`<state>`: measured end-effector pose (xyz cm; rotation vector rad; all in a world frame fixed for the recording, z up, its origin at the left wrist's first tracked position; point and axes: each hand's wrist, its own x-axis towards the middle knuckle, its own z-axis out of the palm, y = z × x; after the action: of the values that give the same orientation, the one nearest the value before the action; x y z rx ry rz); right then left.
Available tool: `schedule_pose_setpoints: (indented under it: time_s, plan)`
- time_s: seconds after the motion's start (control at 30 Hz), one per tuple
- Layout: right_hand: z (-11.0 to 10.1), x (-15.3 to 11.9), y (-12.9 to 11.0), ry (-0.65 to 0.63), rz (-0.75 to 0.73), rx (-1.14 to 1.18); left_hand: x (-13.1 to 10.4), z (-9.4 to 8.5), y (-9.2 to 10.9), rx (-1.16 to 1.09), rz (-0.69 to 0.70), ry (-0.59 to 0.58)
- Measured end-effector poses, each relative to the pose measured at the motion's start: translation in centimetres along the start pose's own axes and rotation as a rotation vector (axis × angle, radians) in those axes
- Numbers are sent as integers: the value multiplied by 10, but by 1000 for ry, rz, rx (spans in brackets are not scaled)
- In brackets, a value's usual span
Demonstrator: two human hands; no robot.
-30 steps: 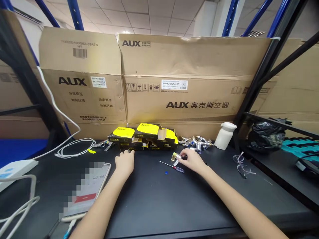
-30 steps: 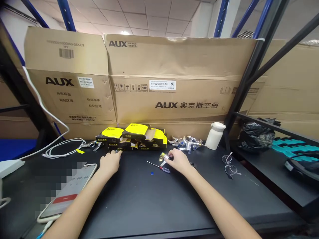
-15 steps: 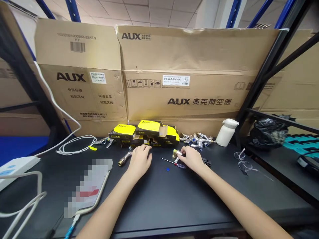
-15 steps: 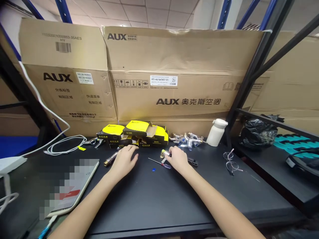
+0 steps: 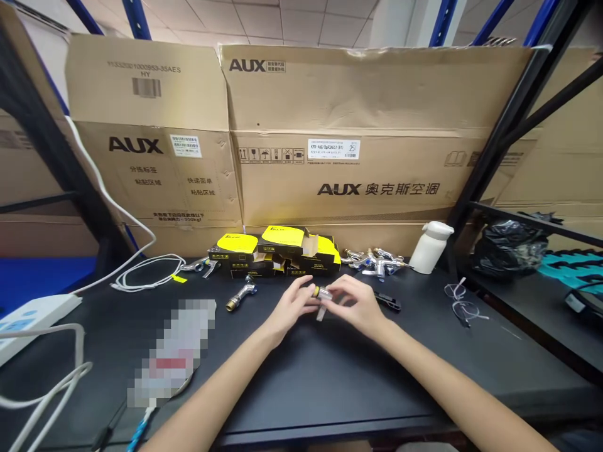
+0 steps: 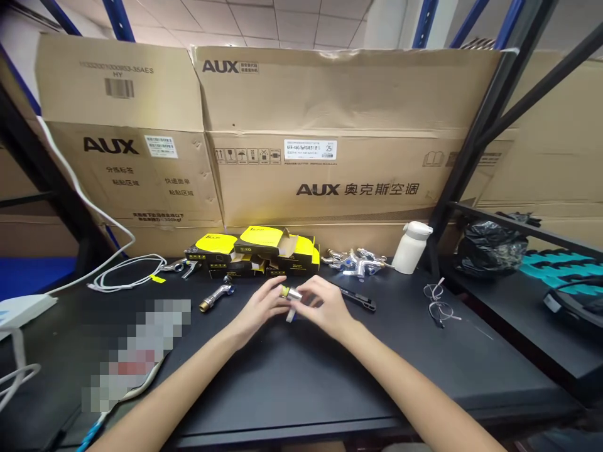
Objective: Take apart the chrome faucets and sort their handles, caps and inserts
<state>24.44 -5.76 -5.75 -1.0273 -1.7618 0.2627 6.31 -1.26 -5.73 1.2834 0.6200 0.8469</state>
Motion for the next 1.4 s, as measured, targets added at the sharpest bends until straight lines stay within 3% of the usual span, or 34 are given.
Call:
schedule_pose_setpoints:
  time_s: [0.1,0.17,0.27,0.37,0.53,0.87,1.07,1.23,1.4]
  plan:
    - [11,-4,-4,-91,25,81,-1,0,-3,13,8,-38]
    - [6,-2,-1,-125,96,80,0,-4,-2,-76,-16,7]
    - [-14,3,7,-216,206,-121,2,-12,2,-270,-64,92]
    - [-31,3,16,-374,220,-423,3,-18,6,-368,-102,79]
    - [-31,-3,19,-545,168,-557,2,-20,9,-436,-170,8]
    - [-15,-7,16,-542,143,-616,7,-26,3,-428,-164,41]
    - [-13,-7,15,-411,209,-348,11,-37,4,-401,-147,63]
    - [-7,-9,-1,-222,126,-127,14,-39,1,-398,-82,141]
    - [0,-15,-10,-277,71,-79,15,-40,0,-396,-63,161]
